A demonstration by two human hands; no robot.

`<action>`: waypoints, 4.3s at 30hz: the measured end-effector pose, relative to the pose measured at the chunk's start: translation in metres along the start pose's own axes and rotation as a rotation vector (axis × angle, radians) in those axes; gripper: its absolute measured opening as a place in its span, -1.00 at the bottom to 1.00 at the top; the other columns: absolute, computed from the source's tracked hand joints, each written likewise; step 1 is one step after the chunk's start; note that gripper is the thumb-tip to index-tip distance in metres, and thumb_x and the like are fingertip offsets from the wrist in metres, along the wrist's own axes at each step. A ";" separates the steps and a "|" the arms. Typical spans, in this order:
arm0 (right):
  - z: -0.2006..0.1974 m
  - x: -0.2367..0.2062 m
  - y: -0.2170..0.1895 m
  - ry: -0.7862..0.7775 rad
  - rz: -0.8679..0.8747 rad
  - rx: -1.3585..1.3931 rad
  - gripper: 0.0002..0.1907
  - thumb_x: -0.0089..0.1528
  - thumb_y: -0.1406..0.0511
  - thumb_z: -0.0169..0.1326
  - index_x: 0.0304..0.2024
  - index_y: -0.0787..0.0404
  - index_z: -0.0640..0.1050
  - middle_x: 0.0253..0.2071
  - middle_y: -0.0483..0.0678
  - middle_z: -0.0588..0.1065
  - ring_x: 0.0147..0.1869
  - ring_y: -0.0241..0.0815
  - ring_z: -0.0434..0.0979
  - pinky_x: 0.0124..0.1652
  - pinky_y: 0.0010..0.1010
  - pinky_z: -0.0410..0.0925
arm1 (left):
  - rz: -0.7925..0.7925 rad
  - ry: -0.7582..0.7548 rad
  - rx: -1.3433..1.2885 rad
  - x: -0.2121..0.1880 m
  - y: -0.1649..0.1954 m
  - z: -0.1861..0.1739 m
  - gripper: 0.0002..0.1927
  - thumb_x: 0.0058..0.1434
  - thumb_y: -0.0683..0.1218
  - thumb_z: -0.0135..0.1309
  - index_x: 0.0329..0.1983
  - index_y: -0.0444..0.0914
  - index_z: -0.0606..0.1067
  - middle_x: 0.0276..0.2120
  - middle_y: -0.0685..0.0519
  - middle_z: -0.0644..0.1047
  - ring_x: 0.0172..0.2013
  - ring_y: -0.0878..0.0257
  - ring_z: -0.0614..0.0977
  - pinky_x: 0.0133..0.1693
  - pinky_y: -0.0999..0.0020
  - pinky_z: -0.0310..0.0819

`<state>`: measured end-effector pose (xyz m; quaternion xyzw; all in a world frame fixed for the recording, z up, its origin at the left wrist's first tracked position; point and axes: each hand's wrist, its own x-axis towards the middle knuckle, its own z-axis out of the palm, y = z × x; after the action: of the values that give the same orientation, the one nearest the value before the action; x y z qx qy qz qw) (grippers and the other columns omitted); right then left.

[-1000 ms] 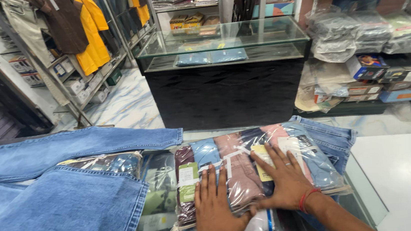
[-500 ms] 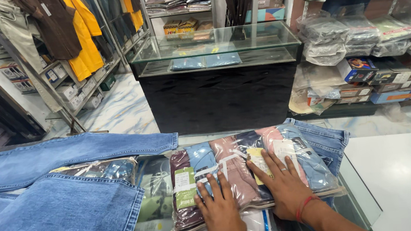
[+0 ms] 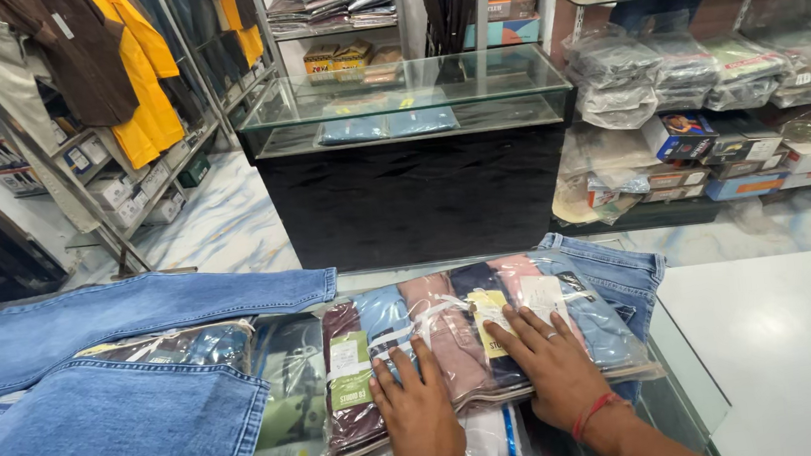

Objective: The person picks up packaged clothing items from a glass counter, carries them to a nearby shelf, and places them among other items. They repeat this process with different packages, including jeans and folded garments, moving them between the counter and shelves.

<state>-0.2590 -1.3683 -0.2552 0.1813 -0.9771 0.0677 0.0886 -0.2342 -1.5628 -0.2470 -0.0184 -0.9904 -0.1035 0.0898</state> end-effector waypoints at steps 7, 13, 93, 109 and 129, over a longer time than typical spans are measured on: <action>0.026 -0.009 0.001 0.251 -0.077 -0.244 -0.03 0.00 0.44 0.10 0.46 -0.04 0.12 0.46 0.12 0.15 0.51 0.14 0.13 0.33 0.21 -0.02 | 0.096 0.006 0.012 0.002 -0.026 0.030 -0.11 0.09 -0.31 0.06 0.50 -0.24 0.03 0.35 -0.35 0.16 0.36 -0.32 0.19 0.34 -0.04 0.04; 0.008 -0.003 -0.004 0.144 0.005 -0.104 0.04 -0.03 0.43 0.14 0.50 -0.10 0.13 0.48 0.13 0.18 0.53 0.22 0.11 0.36 0.14 -0.05 | -0.020 -0.092 0.100 0.001 0.000 0.010 -0.19 0.22 -0.16 0.08 0.49 -0.31 0.02 0.34 -0.27 0.17 0.39 -0.25 0.14 0.34 -0.25 -0.01; 0.025 0.029 -0.178 -0.087 -0.203 0.413 -0.49 -0.01 -0.09 0.34 -0.33 0.14 0.54 -0.30 0.00 0.57 -0.19 0.09 0.56 -0.13 -0.02 0.29 | -0.759 -0.285 -0.789 -0.005 -0.131 0.018 0.04 0.27 0.54 -0.45 0.19 -0.44 0.49 0.11 -0.34 0.58 0.22 -0.17 0.57 0.26 0.07 0.36; 0.025 0.029 -0.194 -0.280 -0.196 0.177 -0.51 0.04 0.10 0.20 -0.05 0.20 0.52 -0.14 0.10 0.57 -0.02 0.12 0.57 0.03 0.01 0.28 | -0.336 -0.248 -0.523 -0.019 -0.145 0.019 -0.38 0.35 0.21 -0.36 0.13 -0.24 0.55 0.15 -0.23 0.54 0.18 -0.19 0.52 0.21 0.07 0.36; 0.039 0.040 -0.168 -0.358 -0.429 0.214 -0.74 0.15 0.24 0.06 -0.14 0.15 0.59 -0.29 0.12 0.61 -0.18 0.18 0.62 -0.15 0.03 0.42 | -0.752 -0.248 -0.603 -0.022 -0.142 0.009 -0.39 0.27 0.32 -0.12 -0.24 -0.30 0.61 -0.22 -0.21 0.69 -0.08 -0.13 0.72 0.01 0.04 0.53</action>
<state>-0.2399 -1.5436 -0.2685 0.4009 -0.9039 0.1169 -0.0926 -0.2222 -1.6996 -0.2886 0.3026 -0.8577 -0.4077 -0.0813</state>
